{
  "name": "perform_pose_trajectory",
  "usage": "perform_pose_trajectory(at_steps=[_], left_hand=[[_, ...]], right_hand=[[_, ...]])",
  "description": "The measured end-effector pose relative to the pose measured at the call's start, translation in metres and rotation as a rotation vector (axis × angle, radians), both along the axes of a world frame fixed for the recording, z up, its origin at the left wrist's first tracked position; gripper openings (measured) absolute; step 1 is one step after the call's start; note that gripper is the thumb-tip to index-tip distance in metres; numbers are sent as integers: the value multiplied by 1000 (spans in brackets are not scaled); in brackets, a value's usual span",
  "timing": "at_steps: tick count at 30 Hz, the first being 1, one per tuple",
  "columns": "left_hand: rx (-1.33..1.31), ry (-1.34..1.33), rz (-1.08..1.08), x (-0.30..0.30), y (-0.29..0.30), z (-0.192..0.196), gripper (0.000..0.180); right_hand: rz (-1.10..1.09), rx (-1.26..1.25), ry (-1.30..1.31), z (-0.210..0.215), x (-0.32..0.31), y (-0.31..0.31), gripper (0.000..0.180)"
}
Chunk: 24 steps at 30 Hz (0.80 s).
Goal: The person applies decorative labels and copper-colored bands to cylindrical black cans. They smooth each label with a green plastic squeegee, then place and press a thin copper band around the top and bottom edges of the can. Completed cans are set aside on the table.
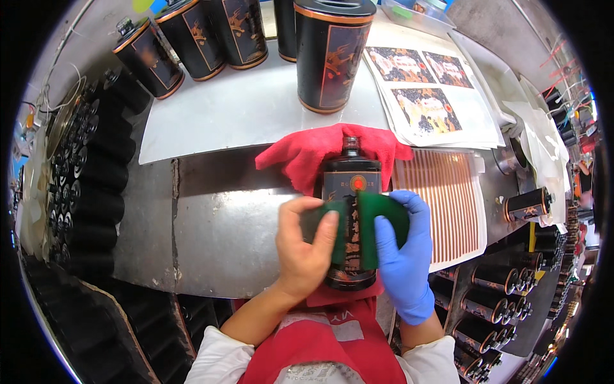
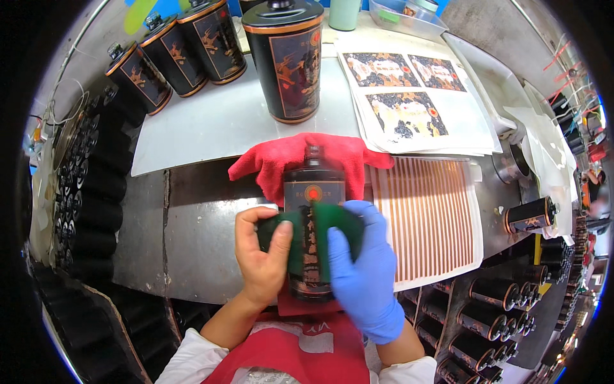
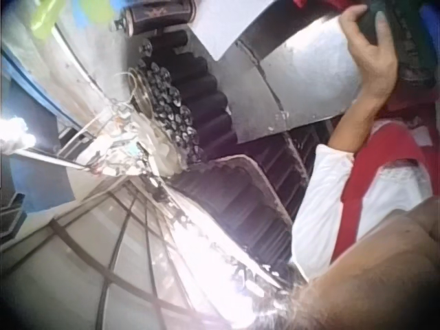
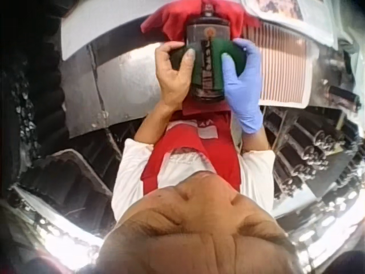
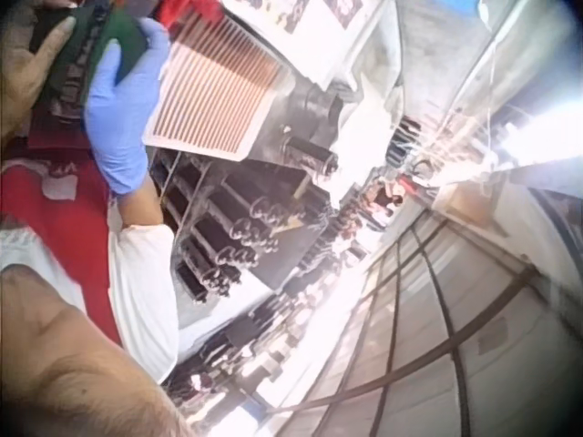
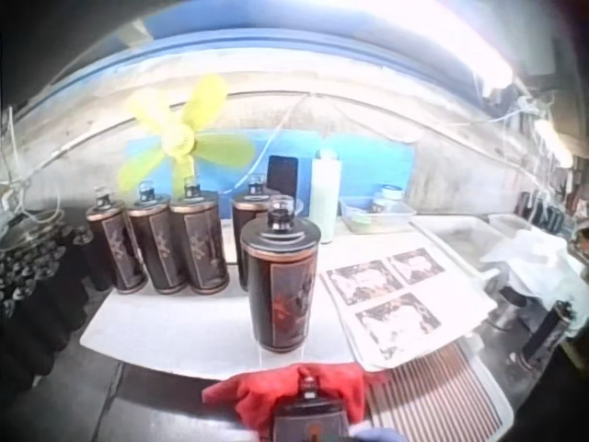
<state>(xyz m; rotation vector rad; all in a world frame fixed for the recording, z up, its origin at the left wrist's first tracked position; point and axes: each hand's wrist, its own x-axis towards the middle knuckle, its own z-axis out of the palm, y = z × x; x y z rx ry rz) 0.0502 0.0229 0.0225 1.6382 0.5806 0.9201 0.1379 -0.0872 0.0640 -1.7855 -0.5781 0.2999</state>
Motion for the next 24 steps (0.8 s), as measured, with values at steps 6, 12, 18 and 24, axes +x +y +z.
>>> perform_pose_trajectory(at_steps=[6, 12, 18, 24], left_hand=[[-140, 29, 54, -12, 8, -40, 22], [-70, 55, 185, -30, 5, -8, 23], [-72, -28, 69, -25, -19, -23, 24], [-254, -1, 84, -34, -17, -56, 23]], right_hand=[[-80, 183, 509, -69, 29, -40, 34], [-182, -23, -76, -16, 14, -39, 28], [-101, -17, -126, -26, -11, -34, 36], [-59, 404, 588, -76, 9, -47, 33]])
